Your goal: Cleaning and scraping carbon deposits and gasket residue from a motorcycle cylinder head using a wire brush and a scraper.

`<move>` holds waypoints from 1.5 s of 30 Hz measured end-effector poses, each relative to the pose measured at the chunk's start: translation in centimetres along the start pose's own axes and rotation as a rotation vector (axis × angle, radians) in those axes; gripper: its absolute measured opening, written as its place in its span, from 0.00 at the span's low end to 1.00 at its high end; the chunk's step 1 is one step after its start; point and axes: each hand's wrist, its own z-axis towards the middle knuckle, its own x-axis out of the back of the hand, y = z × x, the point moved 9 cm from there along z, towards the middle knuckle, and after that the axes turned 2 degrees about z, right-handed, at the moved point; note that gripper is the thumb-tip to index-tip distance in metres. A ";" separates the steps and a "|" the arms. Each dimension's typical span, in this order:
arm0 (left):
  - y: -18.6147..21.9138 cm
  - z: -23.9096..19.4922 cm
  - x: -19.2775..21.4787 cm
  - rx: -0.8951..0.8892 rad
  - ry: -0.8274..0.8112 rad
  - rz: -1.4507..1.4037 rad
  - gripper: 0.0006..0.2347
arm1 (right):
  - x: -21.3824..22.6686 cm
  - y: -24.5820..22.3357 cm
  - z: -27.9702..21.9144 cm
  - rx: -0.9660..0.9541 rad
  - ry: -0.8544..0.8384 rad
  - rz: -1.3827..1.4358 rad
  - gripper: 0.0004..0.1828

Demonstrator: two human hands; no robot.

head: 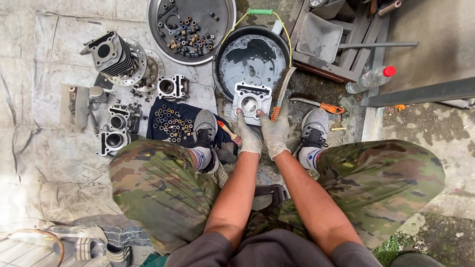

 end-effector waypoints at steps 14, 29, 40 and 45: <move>1.6 -2.8 -1.7 0.016 0.001 0.124 0.29 | -2.2 1.1 1.3 0.040 -0.032 0.266 0.53; 14.8 -6.6 -14.2 -0.608 -0.005 1.599 0.38 | -2.4 -0.1 0.4 0.044 -0.106 0.346 0.52; 8.7 -0.5 -18.9 -0.267 -0.665 2.584 0.18 | -2.2 -0.4 1.0 0.044 -0.107 0.367 0.53; 8.6 2.8 -17.8 -0.403 -0.731 2.647 0.24 | -1.8 0.4 2.2 0.063 -0.081 0.302 0.53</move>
